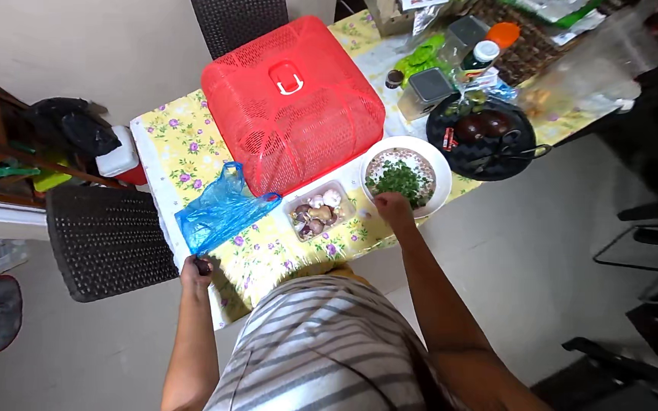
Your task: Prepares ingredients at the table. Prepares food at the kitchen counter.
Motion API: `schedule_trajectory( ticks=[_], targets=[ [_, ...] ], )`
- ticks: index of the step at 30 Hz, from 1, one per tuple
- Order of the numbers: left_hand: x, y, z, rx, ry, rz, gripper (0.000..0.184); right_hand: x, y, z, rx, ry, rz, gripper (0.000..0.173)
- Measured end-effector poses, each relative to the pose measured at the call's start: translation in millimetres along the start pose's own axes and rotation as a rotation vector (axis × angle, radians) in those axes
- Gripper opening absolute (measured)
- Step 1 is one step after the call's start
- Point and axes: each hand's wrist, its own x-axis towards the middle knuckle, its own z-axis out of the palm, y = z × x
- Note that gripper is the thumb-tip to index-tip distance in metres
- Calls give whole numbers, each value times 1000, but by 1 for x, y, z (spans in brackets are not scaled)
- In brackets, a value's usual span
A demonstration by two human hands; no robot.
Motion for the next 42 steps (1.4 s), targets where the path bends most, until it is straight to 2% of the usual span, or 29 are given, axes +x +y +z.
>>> schedule_trajectory(
  ticks=[5,12,16,18,21,23,26,29,32,34,39,42],
  targets=[
    [4,-7,-9,74,56,16,23,11,20,29,-223,-209,139,34],
    [-8,-18,-14,168,78,70,26,11,18,65,-326,-184,183,33],
    [-17,-22,-15,214,134,149,29,10,11,58,-261,-202,196,35],
    [-23,-21,-15,232,142,206,31,2,1,44,-134,-151,152,35],
    [-36,-21,-16,264,71,291,30,-14,-13,29,53,-25,-31,32],
    [-43,-23,-13,264,21,316,28,-17,-22,28,72,-8,-147,29],
    [-50,-27,-6,262,-34,318,26,-19,-47,29,-96,-152,-168,34],
    [-61,-29,2,313,-94,340,27,-25,-69,43,-143,-247,-332,32],
    [-68,-30,5,372,-158,361,27,-23,-87,60,-332,-495,-467,35],
    [-69,-31,6,394,-184,378,27,-23,-97,68,-428,-578,-491,34],
    [-70,-29,1,401,-211,366,27,-15,-105,80,-528,-597,-514,25],
    [-74,-23,1,395,-218,332,27,-2,-98,76,-345,-555,-441,25]
  ],
)
